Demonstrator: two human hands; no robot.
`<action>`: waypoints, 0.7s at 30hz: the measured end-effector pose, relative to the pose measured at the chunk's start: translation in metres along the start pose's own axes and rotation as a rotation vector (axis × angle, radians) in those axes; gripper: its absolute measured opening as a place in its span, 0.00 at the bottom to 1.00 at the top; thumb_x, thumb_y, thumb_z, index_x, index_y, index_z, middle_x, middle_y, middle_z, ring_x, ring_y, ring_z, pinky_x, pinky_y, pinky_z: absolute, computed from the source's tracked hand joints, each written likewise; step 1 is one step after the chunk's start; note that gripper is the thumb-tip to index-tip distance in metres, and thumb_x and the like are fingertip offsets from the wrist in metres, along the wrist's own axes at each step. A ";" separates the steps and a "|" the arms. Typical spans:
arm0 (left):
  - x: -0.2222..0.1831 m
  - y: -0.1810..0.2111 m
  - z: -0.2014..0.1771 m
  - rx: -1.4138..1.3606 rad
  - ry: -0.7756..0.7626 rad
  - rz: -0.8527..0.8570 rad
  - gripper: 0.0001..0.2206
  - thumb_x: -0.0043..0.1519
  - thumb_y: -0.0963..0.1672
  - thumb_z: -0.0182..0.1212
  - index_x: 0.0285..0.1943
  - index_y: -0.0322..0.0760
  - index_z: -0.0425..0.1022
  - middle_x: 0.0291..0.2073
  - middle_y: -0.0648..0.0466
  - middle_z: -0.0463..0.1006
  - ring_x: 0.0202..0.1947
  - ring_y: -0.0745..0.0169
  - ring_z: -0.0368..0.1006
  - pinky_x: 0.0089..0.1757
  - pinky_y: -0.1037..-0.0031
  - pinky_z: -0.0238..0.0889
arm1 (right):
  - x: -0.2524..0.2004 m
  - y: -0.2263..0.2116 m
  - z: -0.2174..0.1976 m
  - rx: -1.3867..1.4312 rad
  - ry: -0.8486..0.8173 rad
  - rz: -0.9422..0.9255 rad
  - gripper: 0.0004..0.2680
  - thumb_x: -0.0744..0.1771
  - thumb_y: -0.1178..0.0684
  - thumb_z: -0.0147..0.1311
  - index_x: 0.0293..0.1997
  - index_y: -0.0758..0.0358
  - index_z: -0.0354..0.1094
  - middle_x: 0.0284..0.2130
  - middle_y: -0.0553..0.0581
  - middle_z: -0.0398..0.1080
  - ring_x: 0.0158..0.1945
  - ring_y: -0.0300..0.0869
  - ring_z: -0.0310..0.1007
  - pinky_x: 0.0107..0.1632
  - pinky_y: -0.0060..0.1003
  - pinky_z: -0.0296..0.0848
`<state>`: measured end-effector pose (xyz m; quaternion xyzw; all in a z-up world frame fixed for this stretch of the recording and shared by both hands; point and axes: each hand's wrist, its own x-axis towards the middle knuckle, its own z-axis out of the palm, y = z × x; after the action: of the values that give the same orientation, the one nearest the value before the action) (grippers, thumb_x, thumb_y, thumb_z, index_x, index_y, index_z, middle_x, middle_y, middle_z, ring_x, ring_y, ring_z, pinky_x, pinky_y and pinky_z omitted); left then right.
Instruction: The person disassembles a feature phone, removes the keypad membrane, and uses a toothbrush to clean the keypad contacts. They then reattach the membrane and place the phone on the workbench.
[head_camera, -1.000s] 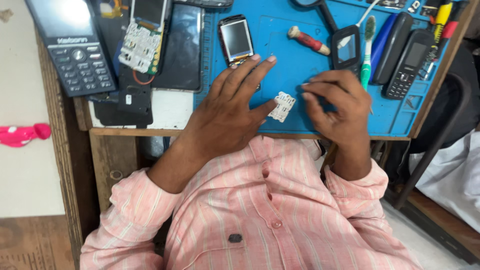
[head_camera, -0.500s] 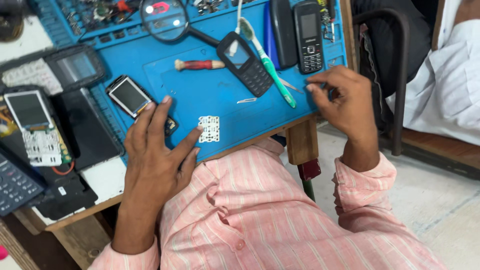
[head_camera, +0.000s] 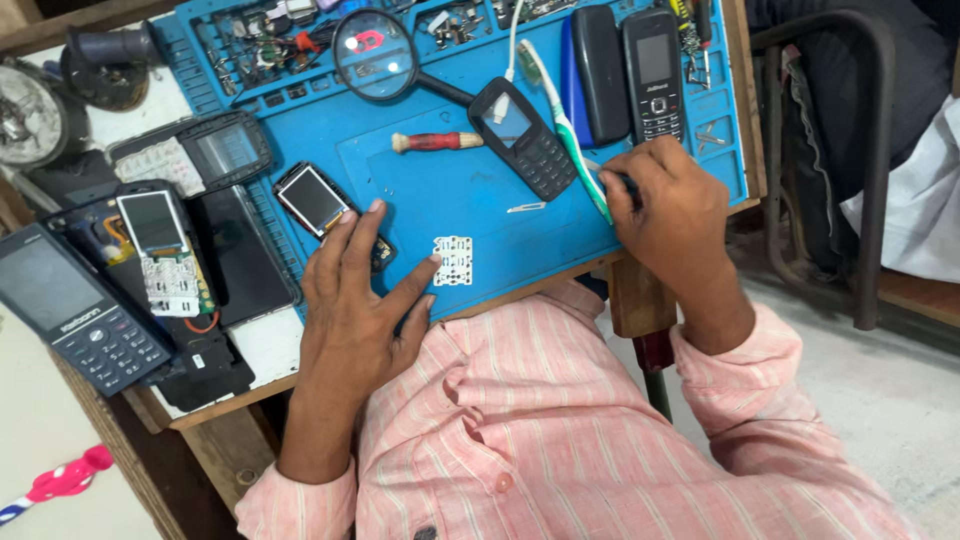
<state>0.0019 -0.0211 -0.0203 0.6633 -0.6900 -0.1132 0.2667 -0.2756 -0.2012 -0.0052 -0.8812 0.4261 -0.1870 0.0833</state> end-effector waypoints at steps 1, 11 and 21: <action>0.000 0.000 0.000 -0.002 0.003 0.000 0.17 0.57 0.46 0.71 0.56 0.52 0.83 0.73 0.39 0.59 0.73 0.35 0.51 0.65 0.47 0.49 | 0.002 0.001 -0.001 -0.012 -0.029 0.010 0.03 0.67 0.57 0.66 0.41 0.59 0.76 0.38 0.54 0.72 0.36 0.50 0.75 0.37 0.42 0.72; -0.004 -0.005 -0.004 -0.049 0.014 0.022 0.16 0.59 0.46 0.69 0.57 0.50 0.82 0.74 0.44 0.59 0.73 0.38 0.52 0.65 0.47 0.52 | 0.005 0.001 0.000 -0.166 -0.174 0.046 0.04 0.66 0.55 0.63 0.38 0.59 0.72 0.39 0.57 0.71 0.36 0.53 0.73 0.38 0.49 0.70; -0.008 -0.006 -0.003 -0.026 -0.031 0.010 0.14 0.60 0.46 0.69 0.55 0.49 0.82 0.74 0.58 0.62 0.72 0.46 0.54 0.67 0.51 0.49 | -0.023 0.044 -0.033 0.047 -0.220 0.113 0.05 0.69 0.62 0.63 0.41 0.66 0.69 0.31 0.57 0.73 0.30 0.38 0.74 0.35 0.32 0.71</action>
<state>0.0089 -0.0130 -0.0227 0.6543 -0.6959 -0.1311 0.2655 -0.3336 -0.2106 0.0052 -0.8689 0.4587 -0.0940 0.1609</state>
